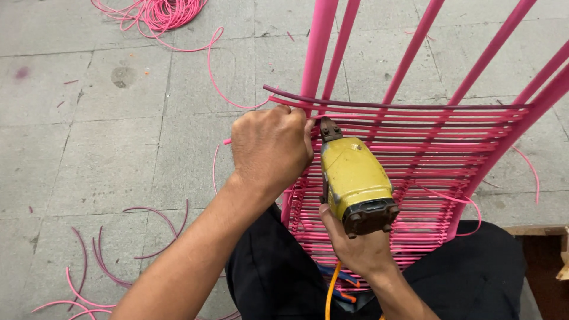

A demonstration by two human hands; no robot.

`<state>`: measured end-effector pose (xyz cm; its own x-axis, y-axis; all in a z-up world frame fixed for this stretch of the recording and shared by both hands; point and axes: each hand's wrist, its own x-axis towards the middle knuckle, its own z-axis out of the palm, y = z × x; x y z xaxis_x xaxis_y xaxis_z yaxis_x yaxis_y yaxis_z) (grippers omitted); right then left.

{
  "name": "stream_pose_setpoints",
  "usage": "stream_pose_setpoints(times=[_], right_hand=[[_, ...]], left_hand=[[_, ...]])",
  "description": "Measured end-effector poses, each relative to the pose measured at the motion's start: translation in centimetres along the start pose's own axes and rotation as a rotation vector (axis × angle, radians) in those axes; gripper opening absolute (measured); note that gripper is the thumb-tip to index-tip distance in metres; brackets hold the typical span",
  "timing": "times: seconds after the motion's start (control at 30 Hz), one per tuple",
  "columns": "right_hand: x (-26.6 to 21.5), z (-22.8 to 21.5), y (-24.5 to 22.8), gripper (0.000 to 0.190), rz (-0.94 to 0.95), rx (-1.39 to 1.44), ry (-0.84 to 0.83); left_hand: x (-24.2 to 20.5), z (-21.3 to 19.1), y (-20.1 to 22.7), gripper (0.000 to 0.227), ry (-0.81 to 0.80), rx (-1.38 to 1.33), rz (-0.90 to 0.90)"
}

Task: The recorder weaves pink and maroon plastic strips onto a pink metal chair frame, using a heat gun to soften them and a pneumatic staple gun to secure them.

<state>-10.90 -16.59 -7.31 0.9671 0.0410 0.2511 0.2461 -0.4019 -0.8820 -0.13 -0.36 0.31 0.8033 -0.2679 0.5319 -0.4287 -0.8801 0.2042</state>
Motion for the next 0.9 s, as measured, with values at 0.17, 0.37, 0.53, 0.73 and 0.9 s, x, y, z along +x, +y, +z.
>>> stream_pose_setpoints(times=[0.17, 0.37, 0.53, 0.73, 0.9], right_hand=[[0.0, -0.2, 1.1, 0.009, -0.15, -0.234, -0.003], [0.3, 0.0, 0.8, 0.014, -0.355, -0.378, 0.06], [0.5, -0.1, 1.7, 0.021, -0.479, -0.427, 0.094], [-0.3, -3.5, 2.5, 0.005, 0.015, 0.108, -0.129], [-5.1, -7.7, 1.3, 0.061, -0.035, -0.19, -0.374]], left_hand=[[0.0, 0.2, -0.2, 0.027, 0.0, 0.004, 0.007], [0.0, 0.2, 0.0, 0.026, 0.013, 0.015, 0.014], [-0.4, 0.7, -0.2, 0.026, 0.049, 0.018, 0.022], [-0.8, 0.0, 0.4, 0.027, 0.052, 0.076, 0.01], [-0.8, 0.0, 0.0, 0.029, 0.035, 0.082, -0.007]])
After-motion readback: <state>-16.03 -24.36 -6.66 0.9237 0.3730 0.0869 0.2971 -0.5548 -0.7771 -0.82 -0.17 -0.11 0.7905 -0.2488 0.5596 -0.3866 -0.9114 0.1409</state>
